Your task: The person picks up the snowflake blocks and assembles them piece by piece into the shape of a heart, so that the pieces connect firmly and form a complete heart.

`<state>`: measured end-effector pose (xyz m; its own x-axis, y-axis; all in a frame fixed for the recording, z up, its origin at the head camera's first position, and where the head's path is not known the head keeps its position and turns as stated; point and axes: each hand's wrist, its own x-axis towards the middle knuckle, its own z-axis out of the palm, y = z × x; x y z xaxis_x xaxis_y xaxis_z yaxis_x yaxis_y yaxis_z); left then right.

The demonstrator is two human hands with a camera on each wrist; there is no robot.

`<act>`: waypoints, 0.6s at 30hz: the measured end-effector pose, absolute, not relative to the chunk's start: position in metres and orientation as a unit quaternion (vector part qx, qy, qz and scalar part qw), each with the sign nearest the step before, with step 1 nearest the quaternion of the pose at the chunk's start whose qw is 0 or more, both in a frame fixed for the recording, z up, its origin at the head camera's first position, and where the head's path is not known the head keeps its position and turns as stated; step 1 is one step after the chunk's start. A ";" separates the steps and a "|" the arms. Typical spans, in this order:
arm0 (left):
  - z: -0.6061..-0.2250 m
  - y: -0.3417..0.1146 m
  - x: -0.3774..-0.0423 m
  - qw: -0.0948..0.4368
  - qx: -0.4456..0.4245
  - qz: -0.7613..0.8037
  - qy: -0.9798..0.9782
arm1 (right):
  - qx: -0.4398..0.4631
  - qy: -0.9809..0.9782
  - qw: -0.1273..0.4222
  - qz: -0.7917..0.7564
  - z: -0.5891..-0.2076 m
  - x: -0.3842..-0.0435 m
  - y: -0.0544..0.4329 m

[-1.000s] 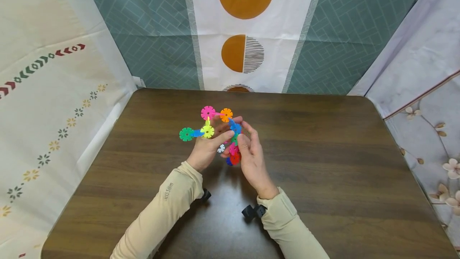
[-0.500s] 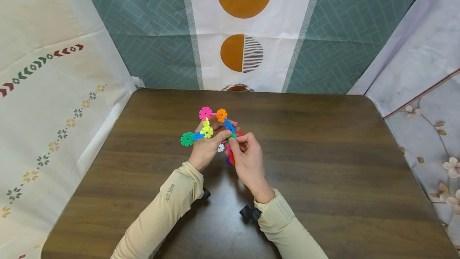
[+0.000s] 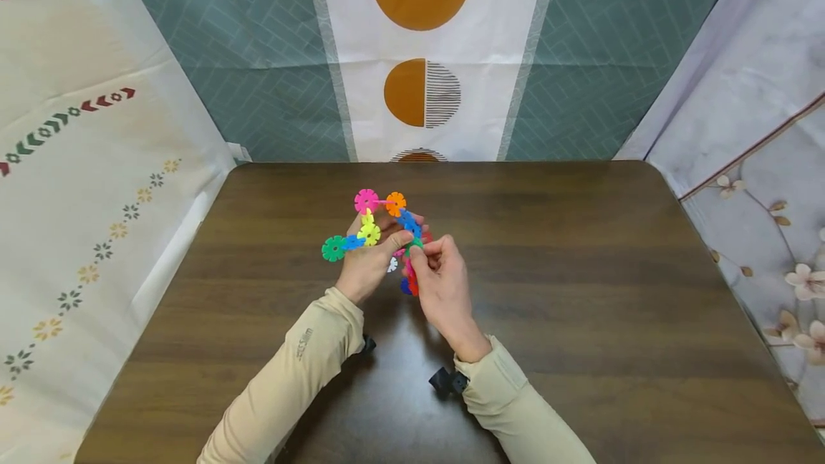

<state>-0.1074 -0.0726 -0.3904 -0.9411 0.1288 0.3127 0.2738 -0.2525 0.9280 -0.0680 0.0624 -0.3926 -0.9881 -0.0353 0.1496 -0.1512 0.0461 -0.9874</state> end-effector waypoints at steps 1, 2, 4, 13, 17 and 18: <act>-0.391 -0.073 -0.108 0.046 -0.164 -0.774 -0.610 | 0.061 -0.719 0.040 0.691 -0.393 -0.068 0.062; -0.391 -0.073 -0.108 0.045 -0.162 -0.773 -0.612 | 0.059 -0.718 0.036 0.693 -0.393 -0.068 0.061; -0.392 -0.073 -0.108 0.046 -0.162 -0.771 -0.614 | 0.057 -0.718 0.032 0.693 -0.393 -0.068 0.062; -0.392 -0.069 -0.109 0.042 -0.162 -0.794 -0.585 | 0.090 -0.725 0.030 0.682 -0.393 -0.072 0.069; -0.384 -0.077 -0.117 0.063 -0.155 -0.803 -0.572 | 0.150 -0.699 -0.048 0.697 -0.399 -0.072 0.074; -0.380 -0.081 -0.119 0.071 -0.153 -0.803 -0.572 | 0.170 -0.686 -0.068 0.704 -0.401 -0.071 0.076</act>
